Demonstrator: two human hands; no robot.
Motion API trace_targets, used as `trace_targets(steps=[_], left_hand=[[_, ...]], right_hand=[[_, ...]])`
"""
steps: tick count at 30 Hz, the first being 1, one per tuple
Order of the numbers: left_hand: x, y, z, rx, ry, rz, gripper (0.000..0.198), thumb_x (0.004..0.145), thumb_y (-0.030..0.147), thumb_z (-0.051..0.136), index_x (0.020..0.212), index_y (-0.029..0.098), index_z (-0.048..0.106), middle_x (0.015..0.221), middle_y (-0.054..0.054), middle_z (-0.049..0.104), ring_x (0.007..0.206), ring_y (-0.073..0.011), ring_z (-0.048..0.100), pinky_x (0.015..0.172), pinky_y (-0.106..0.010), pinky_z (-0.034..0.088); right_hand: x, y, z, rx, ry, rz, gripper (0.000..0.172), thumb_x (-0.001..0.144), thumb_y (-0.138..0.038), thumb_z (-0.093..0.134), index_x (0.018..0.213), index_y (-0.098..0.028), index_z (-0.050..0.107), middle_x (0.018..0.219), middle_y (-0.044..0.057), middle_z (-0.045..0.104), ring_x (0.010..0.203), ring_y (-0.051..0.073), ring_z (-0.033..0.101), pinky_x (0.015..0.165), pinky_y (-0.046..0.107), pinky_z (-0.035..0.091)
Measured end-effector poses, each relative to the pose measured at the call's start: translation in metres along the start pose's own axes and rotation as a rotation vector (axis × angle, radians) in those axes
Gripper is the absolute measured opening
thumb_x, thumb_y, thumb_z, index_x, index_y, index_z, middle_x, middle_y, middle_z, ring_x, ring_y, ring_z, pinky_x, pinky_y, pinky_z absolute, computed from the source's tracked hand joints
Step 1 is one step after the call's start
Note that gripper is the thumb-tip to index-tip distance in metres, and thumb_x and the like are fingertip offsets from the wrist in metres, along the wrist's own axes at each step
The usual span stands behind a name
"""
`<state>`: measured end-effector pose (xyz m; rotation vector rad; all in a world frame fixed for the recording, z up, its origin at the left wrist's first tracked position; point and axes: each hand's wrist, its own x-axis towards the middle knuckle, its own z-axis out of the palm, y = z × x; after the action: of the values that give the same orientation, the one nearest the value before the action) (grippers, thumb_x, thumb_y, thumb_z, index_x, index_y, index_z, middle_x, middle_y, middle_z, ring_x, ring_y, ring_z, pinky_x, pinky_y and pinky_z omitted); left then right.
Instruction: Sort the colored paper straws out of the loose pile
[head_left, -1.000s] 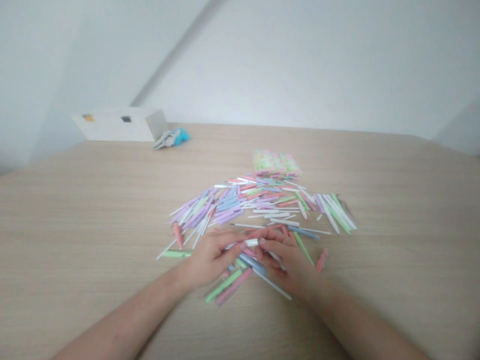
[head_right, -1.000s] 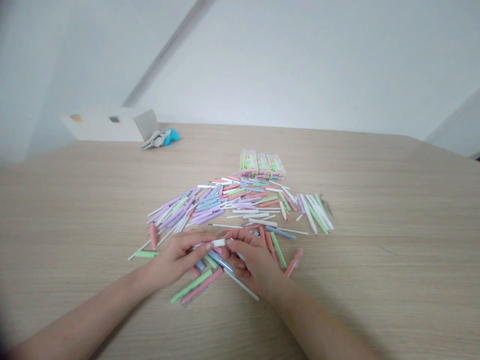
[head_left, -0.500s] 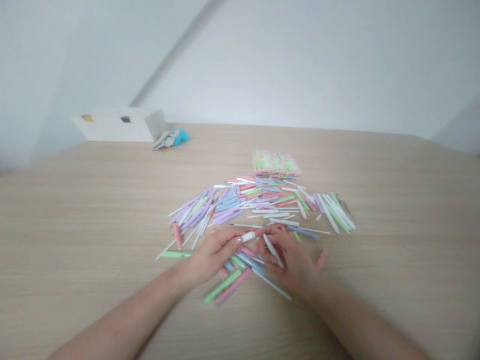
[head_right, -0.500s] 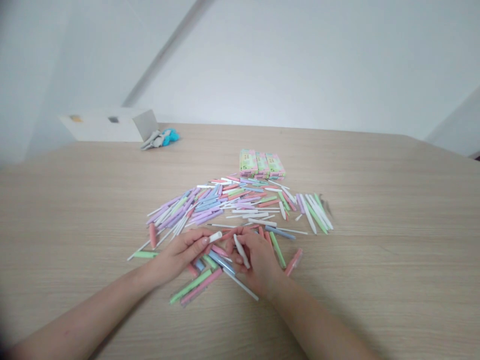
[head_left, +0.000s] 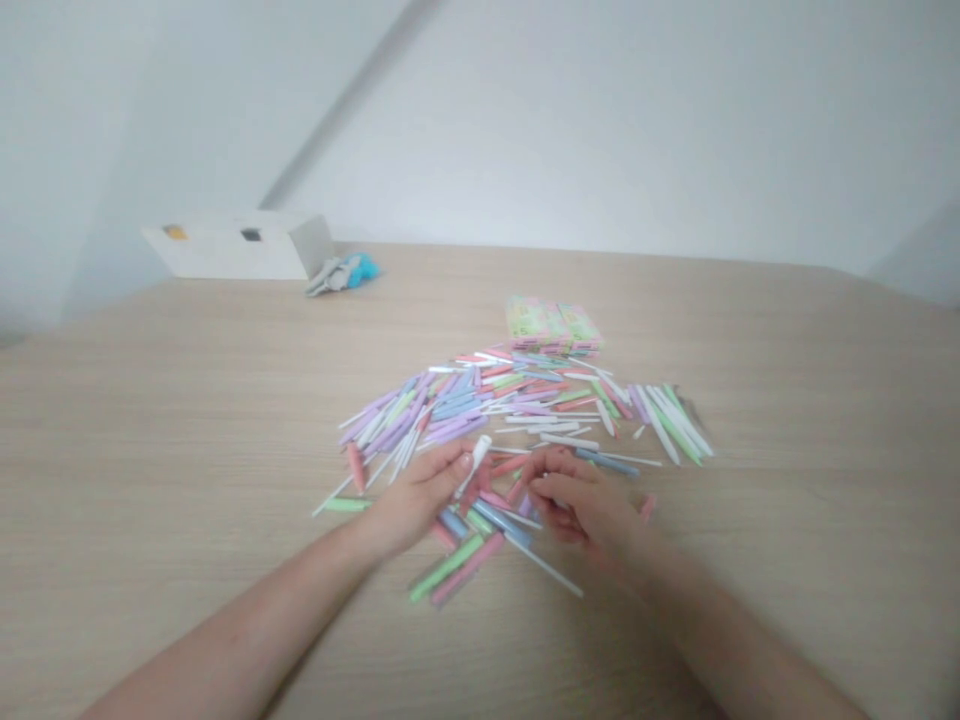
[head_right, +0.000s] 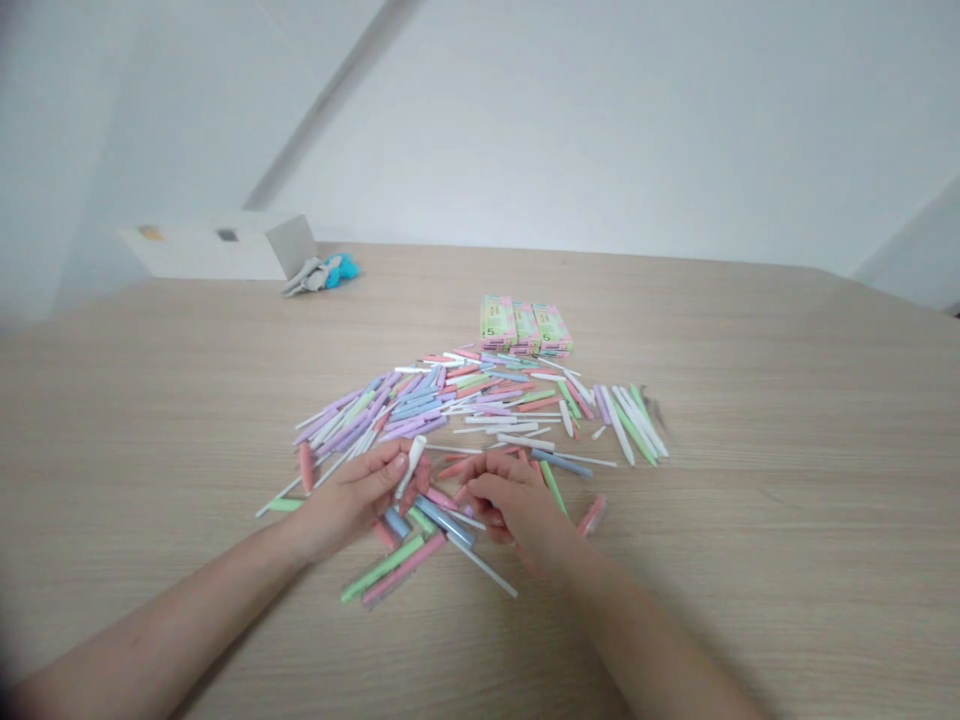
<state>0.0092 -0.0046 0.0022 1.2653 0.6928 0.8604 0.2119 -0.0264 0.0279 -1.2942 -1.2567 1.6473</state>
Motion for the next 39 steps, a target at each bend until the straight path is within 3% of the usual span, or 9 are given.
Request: trace_targets(steps=[5,11,20,29,32,36,39], left_hand=[[0.002,0.003,0.005,-0.248,0.045,-0.071,0.022,0.086,0.035,0.055,0.088,0.013,0.059,0.072,-0.003,0.055,0.063,-0.0120,0.052,0.056,-0.020,0.040],[0.003,0.006,0.006,-0.363,0.082,-0.041,0.019,0.082,0.032,0.062,0.084,0.013,0.061,0.072,-0.003,0.059,0.065,-0.0116,0.055,0.064,-0.022,0.045],[0.003,0.004,0.004,-0.356,0.080,-0.039,0.018,0.085,0.031,0.059,0.084,0.013,0.062,0.074,-0.003,0.059,0.066,-0.0121,0.056,0.064,-0.024,0.046],[0.003,0.006,0.005,-0.353,0.085,-0.028,0.018,0.085,0.030,0.060,0.083,0.012,0.062,0.073,-0.002,0.056,0.065,-0.0107,0.052,0.063,-0.021,0.043],[0.003,0.007,0.005,-0.341,0.101,-0.037,0.019,0.084,0.032,0.060,0.083,0.012,0.061,0.072,-0.002,0.055,0.065,-0.0107,0.051,0.063,-0.021,0.042],[0.003,0.008,0.007,-0.302,0.105,-0.016,0.020,0.084,0.033,0.060,0.081,0.012,0.060,0.071,-0.001,0.053,0.063,-0.0105,0.050,0.063,-0.022,0.041],[0.003,0.006,0.006,-0.245,0.074,0.002,0.023,0.086,0.035,0.057,0.079,0.013,0.059,0.071,-0.001,0.053,0.062,-0.0108,0.049,0.064,-0.024,0.040]], right_hand=[[-0.012,-0.010,-0.004,-0.762,0.029,-0.120,0.012,0.073,-0.024,0.053,0.070,-0.019,0.064,0.064,-0.001,0.057,0.057,0.011,0.047,0.058,0.024,0.032],[-0.020,-0.002,-0.003,-1.086,-0.042,-0.123,0.007,0.068,-0.019,0.057,0.064,-0.017,0.063,0.066,0.002,0.063,0.064,0.016,0.054,0.063,0.026,0.033],[-0.020,0.013,0.003,-1.190,-0.054,-0.147,0.009,0.068,-0.018,0.056,0.065,-0.017,0.064,0.070,0.007,0.066,0.068,0.020,0.057,0.059,0.027,0.033],[-0.021,0.016,0.005,-1.271,0.021,-0.149,0.012,0.065,-0.016,0.052,0.065,-0.017,0.064,0.071,0.010,0.066,0.067,0.022,0.057,0.058,0.028,0.033],[-0.020,0.010,-0.001,-1.207,-0.003,-0.157,0.009,0.062,-0.014,0.052,0.062,-0.017,0.060,0.068,0.006,0.062,0.065,0.018,0.054,0.057,0.026,0.032],[-0.017,-0.001,-0.008,-1.008,-0.129,-0.142,0.003,0.061,-0.015,0.053,0.060,-0.018,0.053,0.059,-0.003,0.053,0.054,0.011,0.045,0.051,0.023,0.027],[-0.015,-0.006,-0.008,-0.868,-0.104,-0.148,0.004,0.063,-0.015,0.052,0.062,-0.018,0.050,0.055,-0.006,0.045,0.051,0.009,0.040,0.050,0.022,0.025]])
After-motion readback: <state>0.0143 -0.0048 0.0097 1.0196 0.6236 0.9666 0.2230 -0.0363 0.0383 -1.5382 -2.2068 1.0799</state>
